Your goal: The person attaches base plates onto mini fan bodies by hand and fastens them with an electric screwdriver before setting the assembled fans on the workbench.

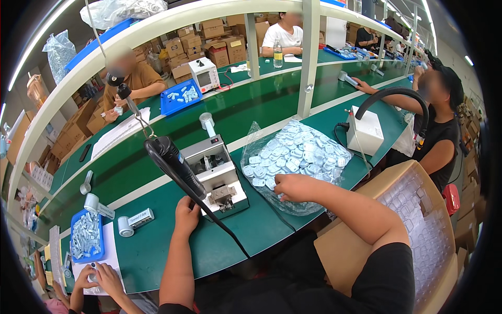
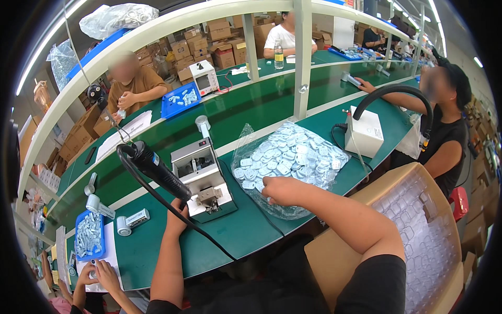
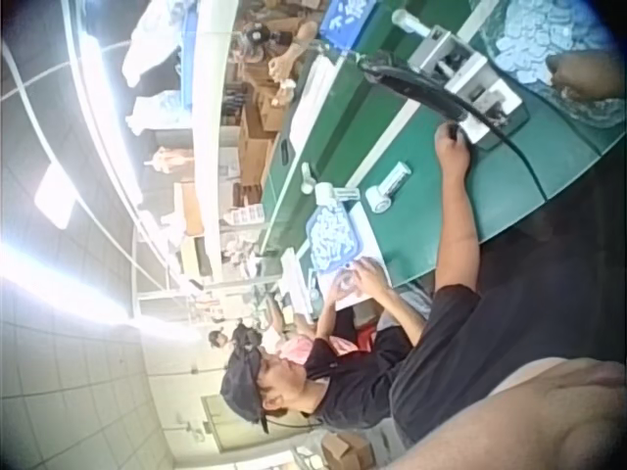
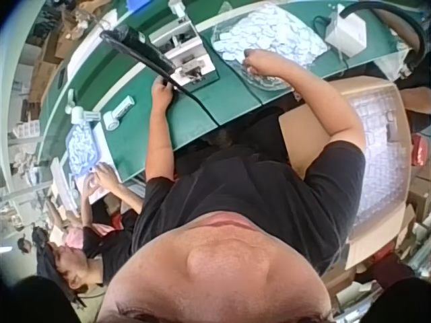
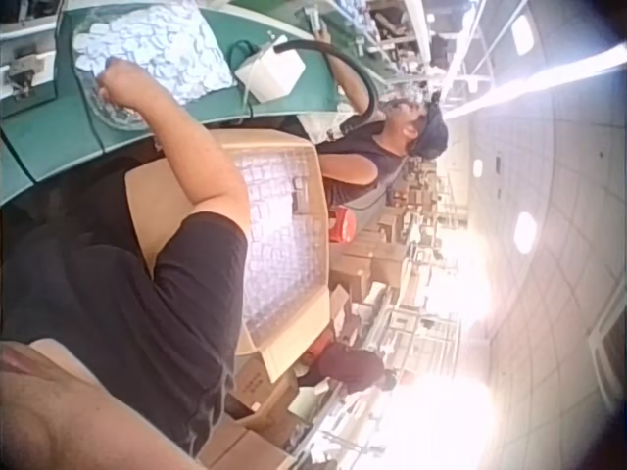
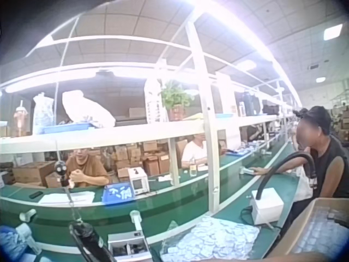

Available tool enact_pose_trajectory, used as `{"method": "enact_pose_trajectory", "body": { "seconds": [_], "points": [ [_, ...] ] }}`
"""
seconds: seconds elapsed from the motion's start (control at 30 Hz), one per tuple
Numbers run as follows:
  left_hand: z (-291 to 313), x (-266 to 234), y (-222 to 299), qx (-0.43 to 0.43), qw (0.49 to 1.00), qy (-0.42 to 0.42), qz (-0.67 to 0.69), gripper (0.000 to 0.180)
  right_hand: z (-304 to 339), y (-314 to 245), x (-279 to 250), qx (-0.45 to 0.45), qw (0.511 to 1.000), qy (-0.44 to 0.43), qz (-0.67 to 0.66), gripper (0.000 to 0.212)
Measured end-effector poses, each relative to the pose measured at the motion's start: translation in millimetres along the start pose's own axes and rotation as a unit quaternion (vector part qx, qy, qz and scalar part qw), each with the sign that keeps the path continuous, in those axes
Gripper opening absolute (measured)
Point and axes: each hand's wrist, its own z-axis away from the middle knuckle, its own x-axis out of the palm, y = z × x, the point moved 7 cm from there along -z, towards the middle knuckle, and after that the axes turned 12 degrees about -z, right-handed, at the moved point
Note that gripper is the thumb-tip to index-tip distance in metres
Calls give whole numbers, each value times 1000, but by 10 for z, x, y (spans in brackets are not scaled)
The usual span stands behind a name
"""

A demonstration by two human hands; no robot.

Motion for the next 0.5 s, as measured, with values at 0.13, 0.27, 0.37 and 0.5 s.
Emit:
{"method": "enact_pose_trajectory", "body": {
  "seconds": [0.13, 0.27, 0.37, 0.5],
  "points": [
    [-7, 2, 19, 27, 998, 11, -53, 7, 8, 44, 22, -8, 1000, -4, 11, 20],
    [-29, 36, -102, 36, 999, 11, -38, 6, 5, 71, 50, -10, 999, -19, 25, 21],
    [-31, 47, -167, 16, 999, 2, -29, 6, 0, 78, 53, -10, 1000, -18, 17, 21],
    [-17, 51, -33, -8, 1000, -19, 9, 10, 20, 69, 37, -2, 1000, -25, 17, 22]
  ]
}}
